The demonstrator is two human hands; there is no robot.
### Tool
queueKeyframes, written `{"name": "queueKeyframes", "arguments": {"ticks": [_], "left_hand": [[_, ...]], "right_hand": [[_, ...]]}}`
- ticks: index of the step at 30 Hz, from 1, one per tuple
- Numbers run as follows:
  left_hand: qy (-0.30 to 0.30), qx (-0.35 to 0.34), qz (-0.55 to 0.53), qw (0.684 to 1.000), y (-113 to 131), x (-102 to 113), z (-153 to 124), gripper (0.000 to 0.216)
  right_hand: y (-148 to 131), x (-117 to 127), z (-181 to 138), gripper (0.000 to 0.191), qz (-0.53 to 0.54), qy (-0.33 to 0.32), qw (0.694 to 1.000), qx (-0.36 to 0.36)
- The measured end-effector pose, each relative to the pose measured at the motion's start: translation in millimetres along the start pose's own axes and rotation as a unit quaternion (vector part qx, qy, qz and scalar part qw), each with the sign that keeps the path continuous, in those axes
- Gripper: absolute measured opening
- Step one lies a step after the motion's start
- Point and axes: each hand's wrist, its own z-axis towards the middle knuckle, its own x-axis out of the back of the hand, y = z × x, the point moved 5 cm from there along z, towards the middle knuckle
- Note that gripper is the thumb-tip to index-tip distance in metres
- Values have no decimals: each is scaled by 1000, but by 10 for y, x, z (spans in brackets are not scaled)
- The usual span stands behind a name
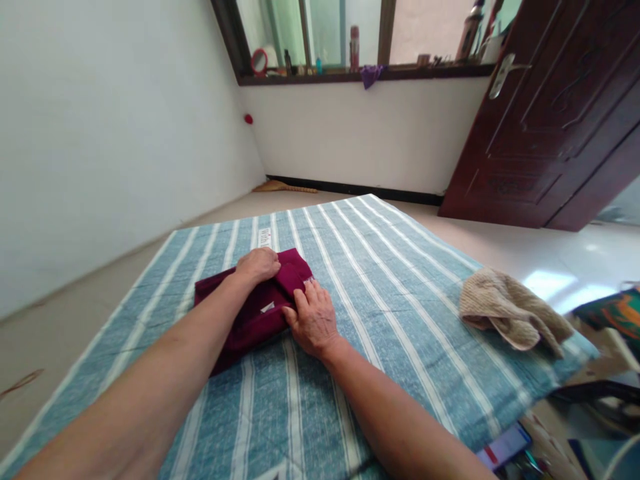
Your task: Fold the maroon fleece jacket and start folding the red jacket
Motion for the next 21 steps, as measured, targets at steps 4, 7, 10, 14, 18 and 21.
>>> {"name": "queueKeyframes", "arguments": {"ticks": [4,7,10,14,18,21], "left_hand": [[6,13,-20,1000,-25,9,-15,21],[15,23,-38,999,-64,10,10,22],[21,15,-61,998,-92,23,33,22],[25,-11,-99,995,-107,69,32,19],[34,-37,-144,988,-167,158,-1,17],[48,-37,-173,983,-329,246,-56,18]], "right_hand": [[-23,-8,-39,38,19,16,1000,-1],[-35,-17,-69,37,29,26,999,4],[-45,-28,-91,36,36,32,999,9],[-47,-48,-117,37,29,34,999,11],[-40,-67,-149,37,25,37,999,25],[-30,-79,-172,37,27,44,998,32]]}}
